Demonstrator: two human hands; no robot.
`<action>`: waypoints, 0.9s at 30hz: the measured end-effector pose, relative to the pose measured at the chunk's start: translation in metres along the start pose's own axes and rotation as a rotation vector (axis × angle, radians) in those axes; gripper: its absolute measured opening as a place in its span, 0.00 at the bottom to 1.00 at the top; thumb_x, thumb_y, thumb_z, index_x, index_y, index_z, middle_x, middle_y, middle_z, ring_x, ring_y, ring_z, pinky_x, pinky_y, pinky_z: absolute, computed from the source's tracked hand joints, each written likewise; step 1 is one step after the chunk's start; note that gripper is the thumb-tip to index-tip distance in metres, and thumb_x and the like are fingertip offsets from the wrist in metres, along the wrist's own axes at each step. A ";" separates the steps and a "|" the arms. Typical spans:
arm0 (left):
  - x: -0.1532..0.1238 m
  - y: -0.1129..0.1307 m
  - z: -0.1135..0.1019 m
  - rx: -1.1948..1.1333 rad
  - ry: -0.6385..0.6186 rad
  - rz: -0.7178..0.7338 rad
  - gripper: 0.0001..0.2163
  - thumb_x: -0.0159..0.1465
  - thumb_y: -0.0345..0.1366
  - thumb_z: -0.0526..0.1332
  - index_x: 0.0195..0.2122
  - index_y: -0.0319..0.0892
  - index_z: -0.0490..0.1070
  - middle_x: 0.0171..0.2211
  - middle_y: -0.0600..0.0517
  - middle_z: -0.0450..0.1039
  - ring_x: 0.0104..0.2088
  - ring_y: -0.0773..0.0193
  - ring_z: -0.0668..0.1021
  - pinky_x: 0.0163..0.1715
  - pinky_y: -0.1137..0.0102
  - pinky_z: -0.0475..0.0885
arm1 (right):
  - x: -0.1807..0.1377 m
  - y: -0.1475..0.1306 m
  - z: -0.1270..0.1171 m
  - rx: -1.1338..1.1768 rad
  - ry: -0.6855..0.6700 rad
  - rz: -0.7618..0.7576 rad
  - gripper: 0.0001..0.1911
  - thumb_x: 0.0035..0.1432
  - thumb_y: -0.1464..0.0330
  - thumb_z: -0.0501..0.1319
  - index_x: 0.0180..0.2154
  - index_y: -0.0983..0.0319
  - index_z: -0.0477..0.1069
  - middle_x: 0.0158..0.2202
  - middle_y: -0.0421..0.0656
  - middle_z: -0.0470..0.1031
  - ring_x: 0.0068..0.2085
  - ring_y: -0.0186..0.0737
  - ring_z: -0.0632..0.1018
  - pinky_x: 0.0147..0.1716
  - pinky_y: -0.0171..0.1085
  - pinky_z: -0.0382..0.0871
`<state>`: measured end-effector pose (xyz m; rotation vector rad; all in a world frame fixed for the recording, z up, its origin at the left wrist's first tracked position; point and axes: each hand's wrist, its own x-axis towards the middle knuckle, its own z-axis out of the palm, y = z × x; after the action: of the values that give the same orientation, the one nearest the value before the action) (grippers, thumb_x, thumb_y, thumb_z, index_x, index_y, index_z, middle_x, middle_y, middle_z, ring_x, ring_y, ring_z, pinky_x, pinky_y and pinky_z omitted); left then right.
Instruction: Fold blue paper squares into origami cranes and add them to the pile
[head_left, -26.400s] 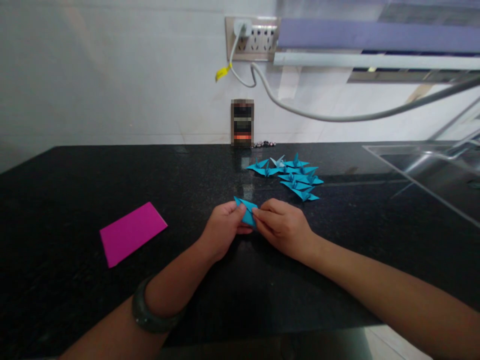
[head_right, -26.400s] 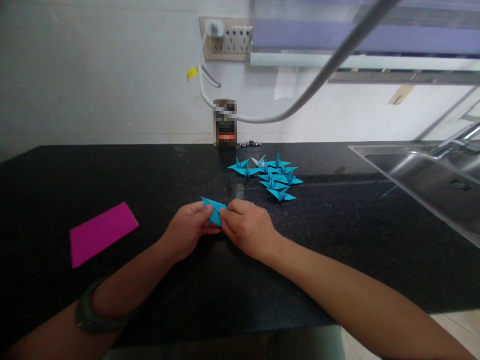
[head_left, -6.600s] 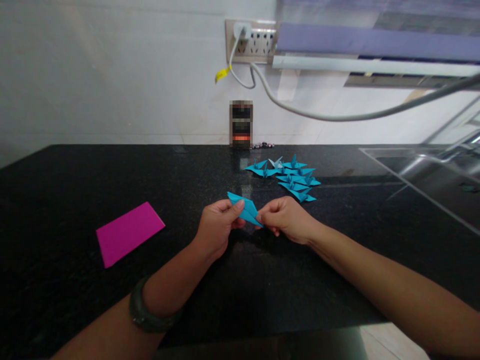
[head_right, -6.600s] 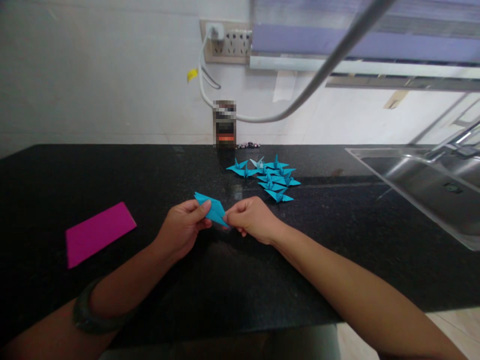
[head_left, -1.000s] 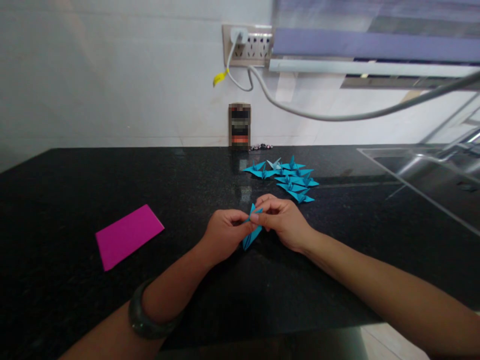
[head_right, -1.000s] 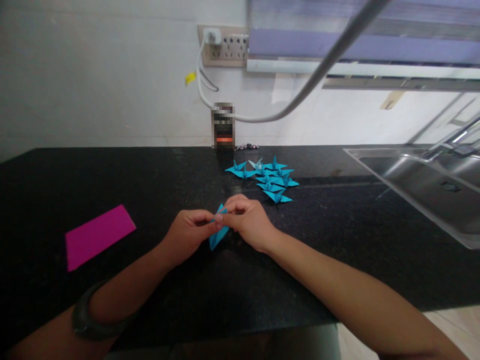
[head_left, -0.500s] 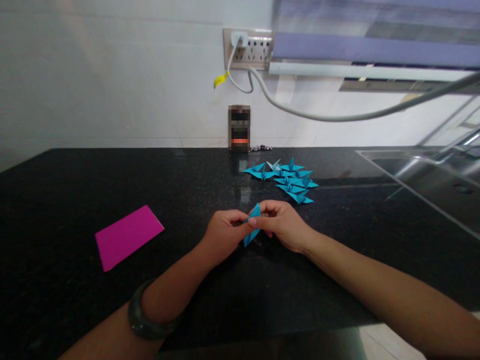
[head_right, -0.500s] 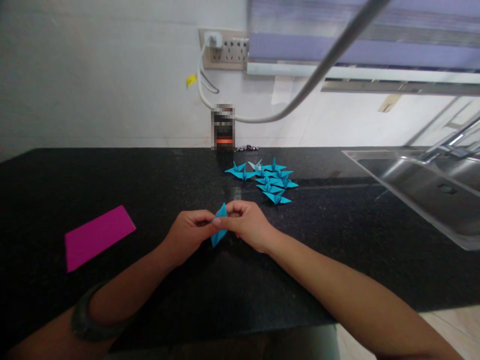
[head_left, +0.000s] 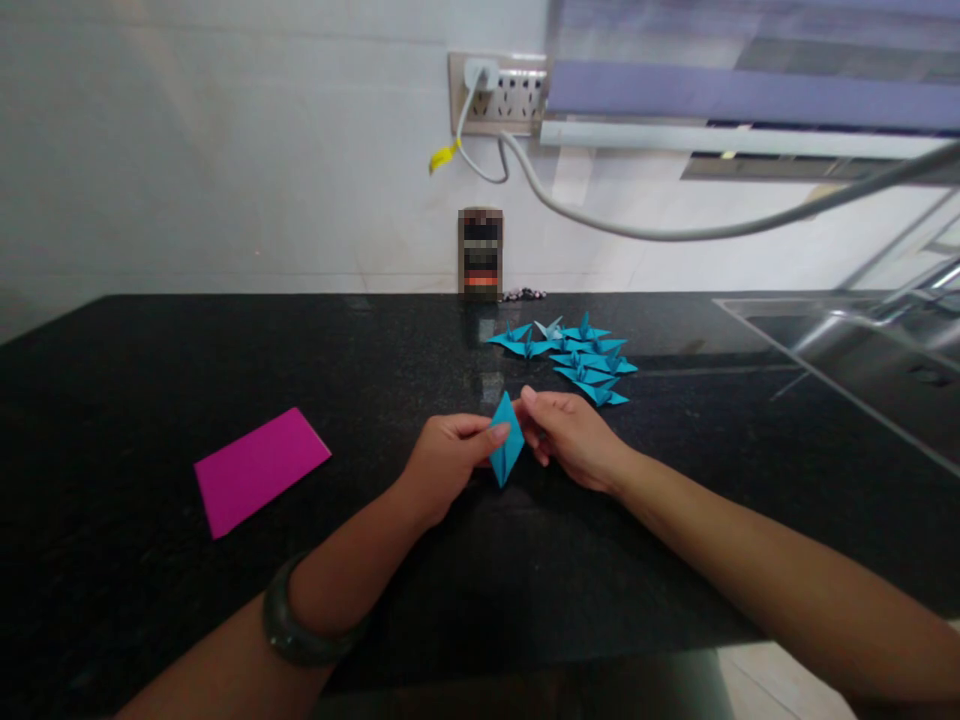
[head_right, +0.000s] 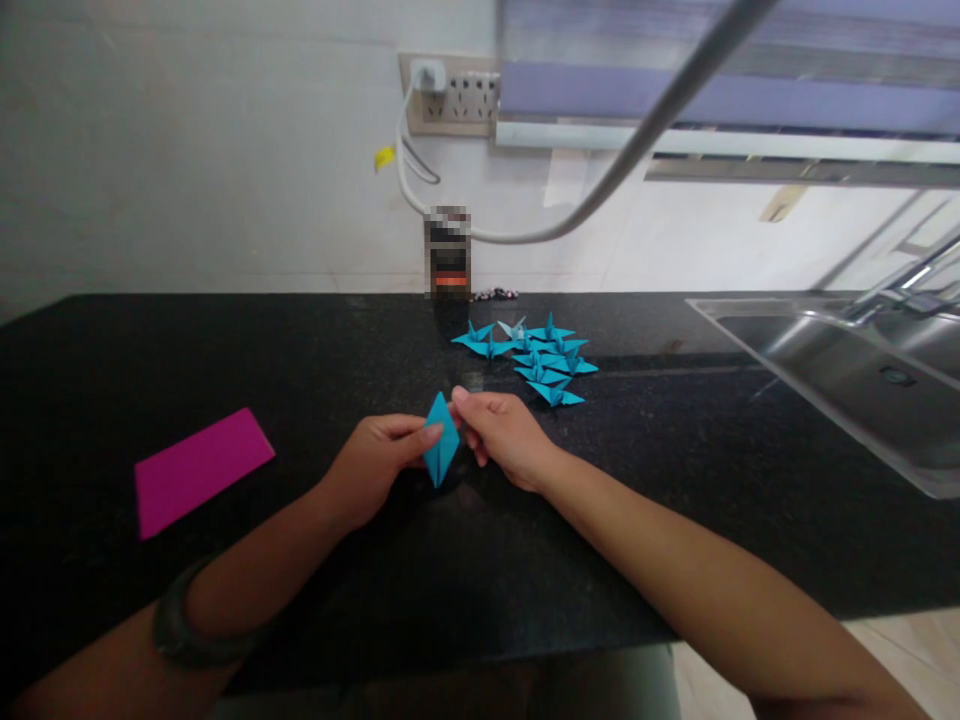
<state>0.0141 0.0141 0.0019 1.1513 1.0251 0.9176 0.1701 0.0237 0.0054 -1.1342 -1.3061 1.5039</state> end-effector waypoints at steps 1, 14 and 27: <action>0.001 -0.001 -0.001 -0.063 -0.002 -0.007 0.11 0.52 0.42 0.63 0.25 0.38 0.76 0.23 0.51 0.73 0.25 0.68 0.72 0.29 0.71 0.67 | 0.000 0.000 -0.001 -0.056 -0.019 -0.004 0.21 0.47 0.51 0.61 0.22 0.64 0.67 0.15 0.34 0.60 0.16 0.25 0.60 0.13 0.27 0.54; 0.010 0.001 -0.011 -0.092 0.190 0.081 0.12 0.45 0.40 0.69 0.23 0.36 0.72 0.15 0.56 0.66 0.17 0.73 0.66 0.18 0.76 0.62 | 0.008 -0.018 -0.001 -0.455 -0.223 0.029 0.12 0.49 0.61 0.60 0.23 0.63 0.66 0.17 0.34 0.61 0.18 0.27 0.62 0.15 0.28 0.57; 0.013 -0.002 -0.011 -0.154 0.307 0.088 0.14 0.45 0.44 0.68 0.22 0.36 0.71 0.14 0.56 0.68 0.16 0.72 0.68 0.19 0.75 0.64 | 0.010 -0.004 0.008 -0.432 0.056 -0.182 0.13 0.51 0.62 0.59 0.21 0.63 0.64 0.16 0.34 0.60 0.18 0.26 0.61 0.16 0.28 0.52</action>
<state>0.0068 0.0291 -0.0029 0.9504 1.1335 1.2487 0.1602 0.0321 0.0083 -1.2714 -1.6965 1.0781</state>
